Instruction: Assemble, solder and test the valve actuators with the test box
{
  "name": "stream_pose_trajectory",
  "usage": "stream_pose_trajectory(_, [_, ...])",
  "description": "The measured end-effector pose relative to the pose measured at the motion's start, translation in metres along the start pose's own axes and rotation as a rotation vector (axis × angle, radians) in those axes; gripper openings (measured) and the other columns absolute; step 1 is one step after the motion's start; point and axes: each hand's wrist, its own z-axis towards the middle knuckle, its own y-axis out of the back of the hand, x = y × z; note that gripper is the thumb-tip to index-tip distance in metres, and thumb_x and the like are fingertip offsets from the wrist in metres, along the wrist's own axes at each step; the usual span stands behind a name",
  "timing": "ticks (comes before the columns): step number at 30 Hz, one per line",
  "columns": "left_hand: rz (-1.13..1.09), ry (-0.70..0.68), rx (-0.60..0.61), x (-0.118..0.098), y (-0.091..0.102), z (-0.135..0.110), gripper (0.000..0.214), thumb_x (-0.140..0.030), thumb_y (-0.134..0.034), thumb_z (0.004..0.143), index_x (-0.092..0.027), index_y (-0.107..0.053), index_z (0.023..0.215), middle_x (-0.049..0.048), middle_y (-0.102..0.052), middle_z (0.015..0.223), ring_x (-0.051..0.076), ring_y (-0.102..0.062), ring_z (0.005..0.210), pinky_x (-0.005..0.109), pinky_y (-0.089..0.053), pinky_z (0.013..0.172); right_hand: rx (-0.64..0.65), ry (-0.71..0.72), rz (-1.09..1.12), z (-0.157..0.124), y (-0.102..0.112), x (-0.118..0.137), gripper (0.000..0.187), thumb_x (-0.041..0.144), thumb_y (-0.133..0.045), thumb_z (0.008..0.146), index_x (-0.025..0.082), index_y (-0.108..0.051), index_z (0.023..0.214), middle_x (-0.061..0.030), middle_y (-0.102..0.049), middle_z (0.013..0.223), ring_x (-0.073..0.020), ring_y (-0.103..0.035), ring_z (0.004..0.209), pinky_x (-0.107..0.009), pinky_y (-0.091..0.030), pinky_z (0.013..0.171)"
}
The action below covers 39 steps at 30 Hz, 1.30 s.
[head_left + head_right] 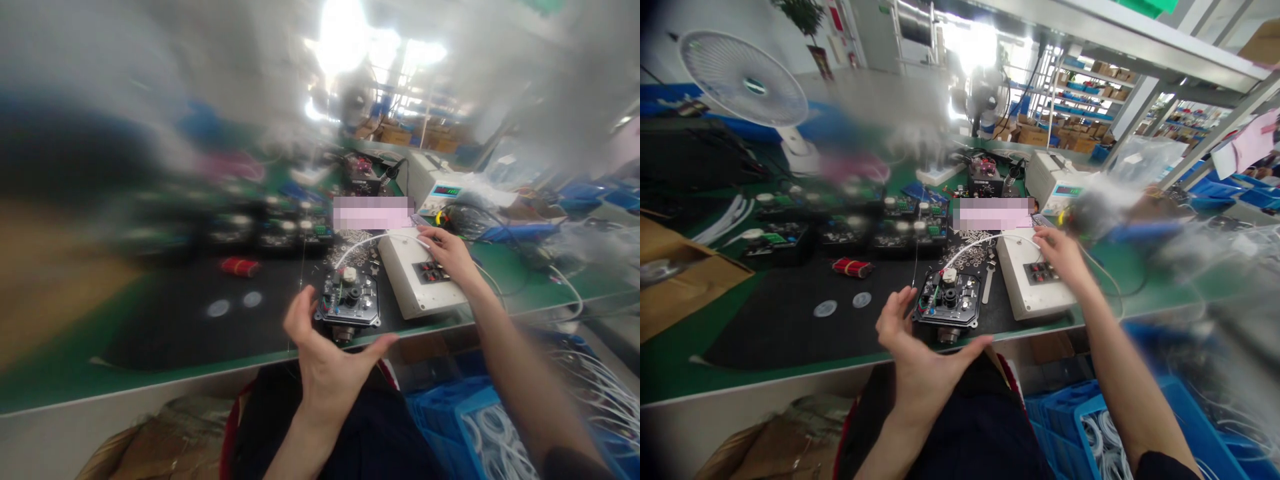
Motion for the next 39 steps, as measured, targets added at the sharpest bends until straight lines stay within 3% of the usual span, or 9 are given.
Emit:
stream_pose_trajectory(3, [0.024,0.052,-0.017,-0.001,-0.012,0.01,0.134,-0.048,-0.102,0.061,-0.022,-0.022,0.166,0.0207,-0.048,0.155,0.038,-0.055,0.144,0.059,-0.047,0.124,0.004,-0.001,0.001,0.002,0.0,-0.006,0.029,0.051,-0.069,0.094,0.025,-0.076,0.104,-0.0136,-0.074,0.141,-0.0349,-0.069,0.133,-0.056,-0.048,0.118])
stream_pose_trajectory(7, [-0.264,0.355,0.237,0.011,-0.003,0.041,0.111,-0.042,-0.092,0.075,-0.023,-0.026,0.163,0.0164,-0.064,0.145,0.031,-0.07,0.129,0.049,-0.058,0.112,0.008,0.017,0.012,0.003,-0.001,-0.014,0.03,0.052,-0.07,0.094,0.025,-0.077,0.105,-0.0124,-0.074,0.142,-0.0345,-0.069,0.134,-0.056,-0.048,0.119])
stream_pose_trajectory(9, [-0.394,0.453,0.361,0.022,0.003,0.057,0.107,-0.042,-0.093,0.074,-0.021,-0.031,0.159,0.0153,-0.07,0.136,0.029,-0.074,0.12,0.045,-0.061,0.106,0.003,0.02,0.006,0.003,-0.001,-0.016,0.031,0.053,-0.071,0.094,0.025,-0.077,0.105,-0.0126,-0.074,0.142,-0.0352,-0.07,0.133,-0.057,-0.049,0.118])
stream_pose_trajectory(13, [-0.524,0.541,0.414,0.048,0.01,0.076,0.094,-0.049,-0.091,0.074,-0.017,-0.045,0.15,0.0157,-0.074,0.127,0.027,-0.077,0.109,0.04,-0.064,0.094,-0.011,0.036,-0.001,0.003,-0.001,-0.018,0.033,0.055,-0.071,0.094,0.025,-0.077,0.105,-0.0119,-0.075,0.139,-0.0357,-0.071,0.13,-0.057,-0.049,0.118])
stream_pose_trajectory(20, [-0.52,0.432,0.326,0.059,0.005,0.08,0.09,-0.048,-0.09,0.074,-0.019,-0.046,0.147,0.0155,-0.07,0.138,0.027,-0.073,0.122,0.039,-0.062,0.104,-0.024,0.006,-0.029,0.0,0.0,-0.011,0.03,0.054,-0.072,0.094,0.026,-0.078,0.103,-0.0091,-0.076,0.138,-0.0366,-0.071,0.129,-0.056,-0.051,0.116])
stream_pose_trajectory(27, [-0.48,0.292,0.365,0.045,0.0,0.077,0.098,-0.047,-0.091,0.074,-0.024,-0.036,0.151,0.0174,-0.058,0.152,0.032,-0.065,0.138,0.046,-0.059,0.114,-0.022,0.003,-0.064,-0.002,0.002,-0.005,0.034,0.056,-0.07,0.095,0.026,-0.078,0.108,-0.01,-0.076,0.138,-0.0369,-0.071,0.129,-0.057,-0.05,0.116])
stream_pose_trajectory(32, [-0.438,0.183,0.263,0.033,0.001,0.073,0.093,-0.045,-0.093,0.075,-0.025,-0.038,0.148,0.0166,-0.051,0.159,0.032,-0.059,0.146,0.047,-0.054,0.121,-0.025,0.023,-0.058,-0.001,0.002,-0.011,0.031,0.051,-0.07,0.095,0.026,-0.078,0.111,-0.0094,-0.077,0.137,-0.0364,-0.071,0.128,-0.056,-0.051,0.115])
stream_pose_trajectory(39, [-0.375,0.159,0.164,0.024,-0.001,0.065,0.095,-0.052,-0.092,0.076,-0.024,-0.036,0.148,0.017,-0.047,0.161,0.033,-0.055,0.15,0.052,-0.05,0.126,-0.035,0.012,-0.038,-0.002,0.001,-0.011,0.028,0.048,-0.07,0.095,0.026,-0.079,0.11,-0.0085,-0.077,0.137,-0.0351,-0.071,0.127,-0.055,-0.051,0.116])
